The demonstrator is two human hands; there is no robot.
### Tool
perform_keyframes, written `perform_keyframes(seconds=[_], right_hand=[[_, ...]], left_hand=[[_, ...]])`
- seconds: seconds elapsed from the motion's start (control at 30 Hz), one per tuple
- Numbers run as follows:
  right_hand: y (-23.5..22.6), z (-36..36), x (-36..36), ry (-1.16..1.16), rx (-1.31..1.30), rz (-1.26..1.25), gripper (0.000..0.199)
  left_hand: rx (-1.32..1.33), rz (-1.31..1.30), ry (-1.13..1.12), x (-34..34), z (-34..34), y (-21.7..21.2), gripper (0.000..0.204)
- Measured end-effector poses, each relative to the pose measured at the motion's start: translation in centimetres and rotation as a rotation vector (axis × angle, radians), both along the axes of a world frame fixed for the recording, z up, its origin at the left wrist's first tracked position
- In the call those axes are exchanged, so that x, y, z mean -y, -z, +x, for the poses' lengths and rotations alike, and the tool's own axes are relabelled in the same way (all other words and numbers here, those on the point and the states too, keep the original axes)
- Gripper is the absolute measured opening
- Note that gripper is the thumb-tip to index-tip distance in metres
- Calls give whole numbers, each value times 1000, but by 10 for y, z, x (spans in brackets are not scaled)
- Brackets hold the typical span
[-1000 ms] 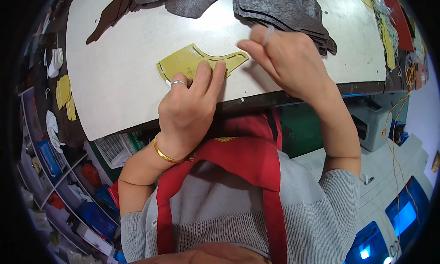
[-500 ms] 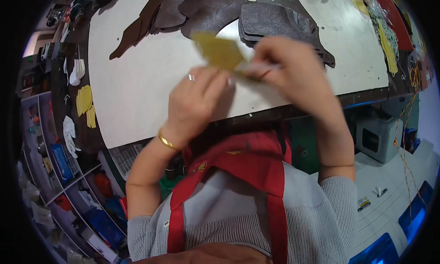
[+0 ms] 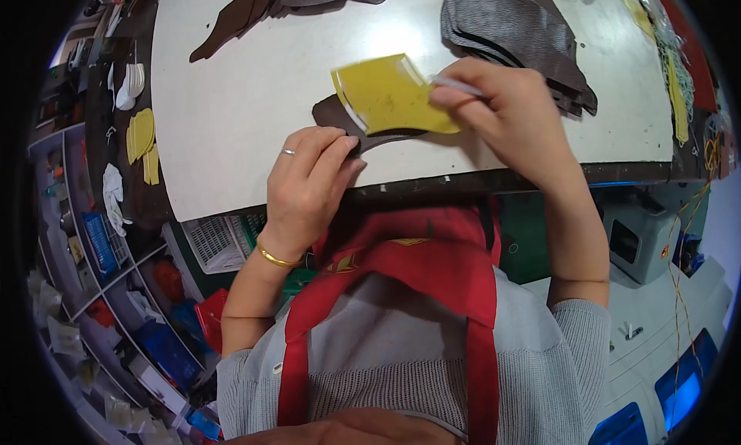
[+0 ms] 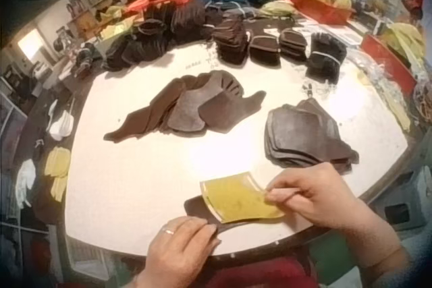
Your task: The person unfastens a stack of leather shoe components, separates them, and traces lines on each piece using a template and a marking pen.
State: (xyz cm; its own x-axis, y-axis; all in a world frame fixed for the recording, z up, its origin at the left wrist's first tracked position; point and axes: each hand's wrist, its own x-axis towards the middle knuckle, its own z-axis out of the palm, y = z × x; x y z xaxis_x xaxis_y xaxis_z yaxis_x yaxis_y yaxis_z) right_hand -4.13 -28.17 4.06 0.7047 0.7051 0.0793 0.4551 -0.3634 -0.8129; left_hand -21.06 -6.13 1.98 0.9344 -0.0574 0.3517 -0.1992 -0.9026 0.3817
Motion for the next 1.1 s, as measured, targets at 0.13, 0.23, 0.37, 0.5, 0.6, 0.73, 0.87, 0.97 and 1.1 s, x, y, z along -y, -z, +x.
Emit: perform_keyframes(seconds=[0.13, 0.23, 0.37, 0.5, 0.6, 0.73, 0.87, 0.97, 1.1], right_hand=[[4, 1, -26, -135, -59, -105, 22], [7, 4, -36, -169, -23, -180, 20], [6, 4, -39, -169, -32, -268, 20], [11, 9, -39, -168, 29, -188, 22], [2, 13, -34, -138, -46, -251, 24], [-2, 16, -19, -7, 32, -365, 23], [6, 8, -9, 14, 138, -233, 23], [8, 3, -8, 11, 248, -255, 22], [8, 7, -5, 41, 504, -228, 17]], left_hand=[[136, -96, -55, 3, -8, 13, 30], [154, -110, -81, 3, -10, 17, 27], [130, -90, -89, 7, -11, 18, 25], [100, -6, -78, 13, -6, 10, 27], [65, 154, -76, 17, -1, 6, 30], [53, 250, -101, 20, 5, 5, 31], [-15, 322, -93, 28, 9, -5, 37], [-55, 368, -83, 32, 10, -9, 45], [-95, 356, -56, 35, 11, -11, 48]])
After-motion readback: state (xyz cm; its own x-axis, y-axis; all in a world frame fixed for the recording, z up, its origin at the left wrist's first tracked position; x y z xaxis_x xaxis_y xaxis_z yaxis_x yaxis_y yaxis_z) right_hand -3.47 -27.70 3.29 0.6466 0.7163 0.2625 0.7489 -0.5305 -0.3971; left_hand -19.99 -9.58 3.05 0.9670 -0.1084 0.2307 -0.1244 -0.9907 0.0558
